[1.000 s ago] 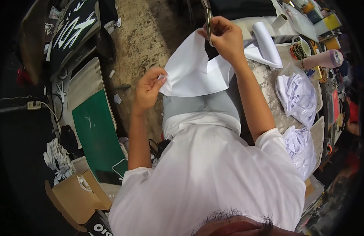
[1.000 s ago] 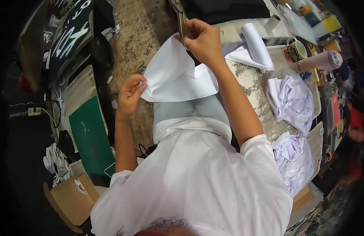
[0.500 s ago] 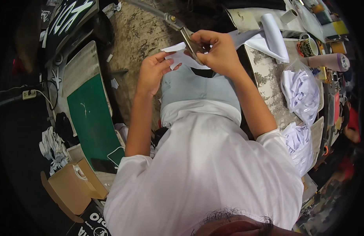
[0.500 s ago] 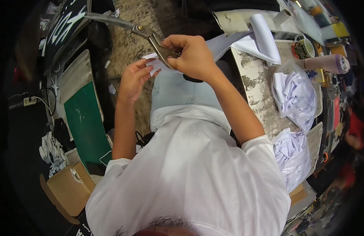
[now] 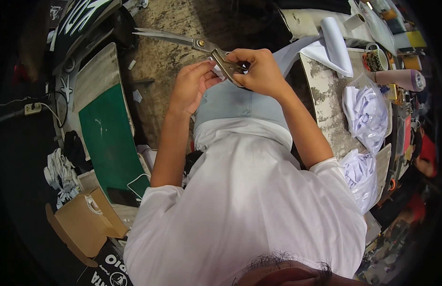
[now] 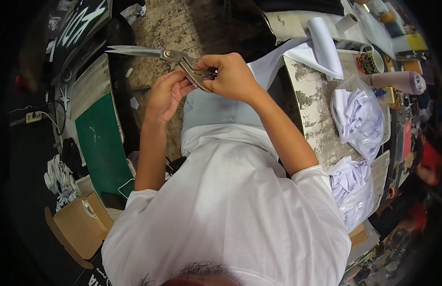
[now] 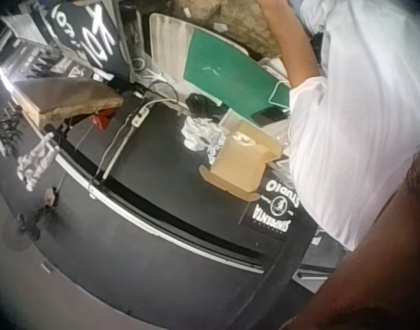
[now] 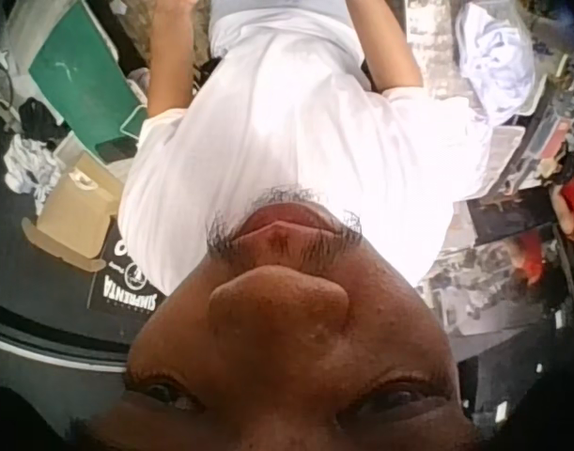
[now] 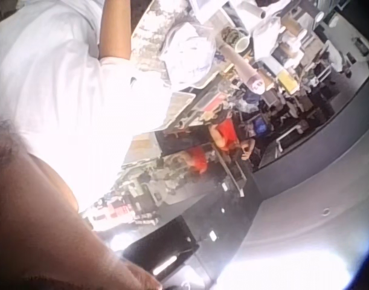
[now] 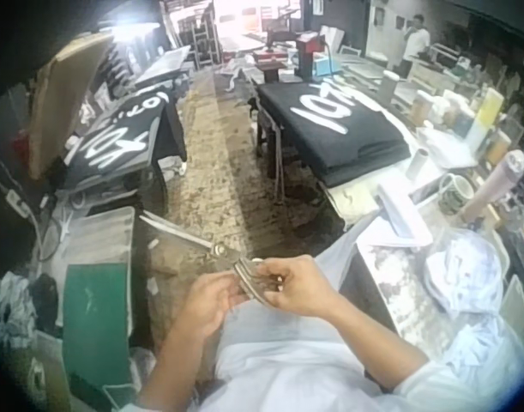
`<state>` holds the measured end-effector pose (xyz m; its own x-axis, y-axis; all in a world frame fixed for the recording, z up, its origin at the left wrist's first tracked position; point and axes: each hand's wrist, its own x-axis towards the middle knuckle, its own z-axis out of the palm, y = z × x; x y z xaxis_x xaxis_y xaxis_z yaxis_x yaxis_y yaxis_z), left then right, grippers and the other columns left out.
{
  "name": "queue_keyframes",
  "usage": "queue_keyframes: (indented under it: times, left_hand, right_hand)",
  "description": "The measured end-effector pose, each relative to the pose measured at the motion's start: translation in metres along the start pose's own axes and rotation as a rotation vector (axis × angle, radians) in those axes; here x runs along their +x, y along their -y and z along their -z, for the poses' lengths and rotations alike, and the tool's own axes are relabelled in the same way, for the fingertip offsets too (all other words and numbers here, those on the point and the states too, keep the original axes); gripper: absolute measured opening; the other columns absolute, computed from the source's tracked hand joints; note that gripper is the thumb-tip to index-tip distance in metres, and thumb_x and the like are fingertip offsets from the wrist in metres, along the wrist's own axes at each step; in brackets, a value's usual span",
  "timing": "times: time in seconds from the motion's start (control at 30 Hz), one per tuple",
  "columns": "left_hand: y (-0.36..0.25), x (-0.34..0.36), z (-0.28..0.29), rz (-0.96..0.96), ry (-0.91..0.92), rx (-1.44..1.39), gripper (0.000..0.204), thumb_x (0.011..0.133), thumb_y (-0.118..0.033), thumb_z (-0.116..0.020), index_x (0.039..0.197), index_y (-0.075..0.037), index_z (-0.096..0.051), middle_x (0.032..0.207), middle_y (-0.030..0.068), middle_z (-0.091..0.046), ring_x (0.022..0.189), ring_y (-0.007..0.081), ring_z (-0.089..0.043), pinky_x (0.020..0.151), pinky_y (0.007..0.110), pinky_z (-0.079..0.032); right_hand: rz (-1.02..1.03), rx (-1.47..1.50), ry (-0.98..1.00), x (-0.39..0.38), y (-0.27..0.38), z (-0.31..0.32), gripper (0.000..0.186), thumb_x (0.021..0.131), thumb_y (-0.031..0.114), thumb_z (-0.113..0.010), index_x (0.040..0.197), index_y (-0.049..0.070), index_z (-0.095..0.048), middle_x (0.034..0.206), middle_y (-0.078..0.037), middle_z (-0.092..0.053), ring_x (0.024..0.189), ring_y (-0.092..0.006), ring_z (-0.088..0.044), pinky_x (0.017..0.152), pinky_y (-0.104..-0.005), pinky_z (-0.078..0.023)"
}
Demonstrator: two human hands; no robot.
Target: Cutting a long strip of white fabric using large scissors at a production workstation.
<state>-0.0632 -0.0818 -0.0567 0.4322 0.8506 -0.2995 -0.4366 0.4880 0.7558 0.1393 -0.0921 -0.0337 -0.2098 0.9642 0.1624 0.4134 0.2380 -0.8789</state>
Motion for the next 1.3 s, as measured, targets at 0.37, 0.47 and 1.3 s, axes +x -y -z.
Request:
queue_keyframes:
  times: [0.37,0.47,1.3]
  left_hand:
    - [0.007,0.0,-0.004,-0.04,-0.054,0.099,0.023,0.095,-0.002,-0.052,0.11,0.011,-0.062,0.107,0.0145,-0.068,0.097,0.0216,-0.068,0.09,0.037,-0.057]
    - [0.003,-0.001,-0.002,-0.006,-0.044,0.025,0.025,0.095,-0.004,-0.05,0.111,0.012,-0.062,0.107,0.0152,-0.068,0.097,0.0221,-0.068,0.091,0.039,-0.056]
    - [-0.052,-0.003,-0.016,-0.55,0.04,1.334,0.016,0.077,0.0,-0.074,0.093,0.001,-0.073,0.086,0.0078,-0.067,0.08,0.0162,-0.064,0.075,0.026,-0.048]
  right_hand:
    - [-0.006,0.113,0.038,-0.006,-0.01,-0.007,0.029,0.069,-0.002,-0.072,0.098,0.0,-0.072,0.078,-0.009,-0.071,0.07,-0.0109,-0.065,0.068,-0.0255,-0.052]
    - [-0.095,0.141,0.039,-0.008,-0.011,-0.009,0.03,0.07,-0.003,-0.071,0.1,0.0,-0.071,0.081,-0.009,-0.072,0.073,-0.0088,-0.064,0.07,-0.0249,-0.052]
    - [0.011,0.485,0.004,0.029,0.009,0.011,0.019,0.074,-0.002,-0.077,0.092,0.0,-0.069,0.069,0.006,-0.058,0.059,0.0001,-0.048,0.054,-0.0186,-0.038]
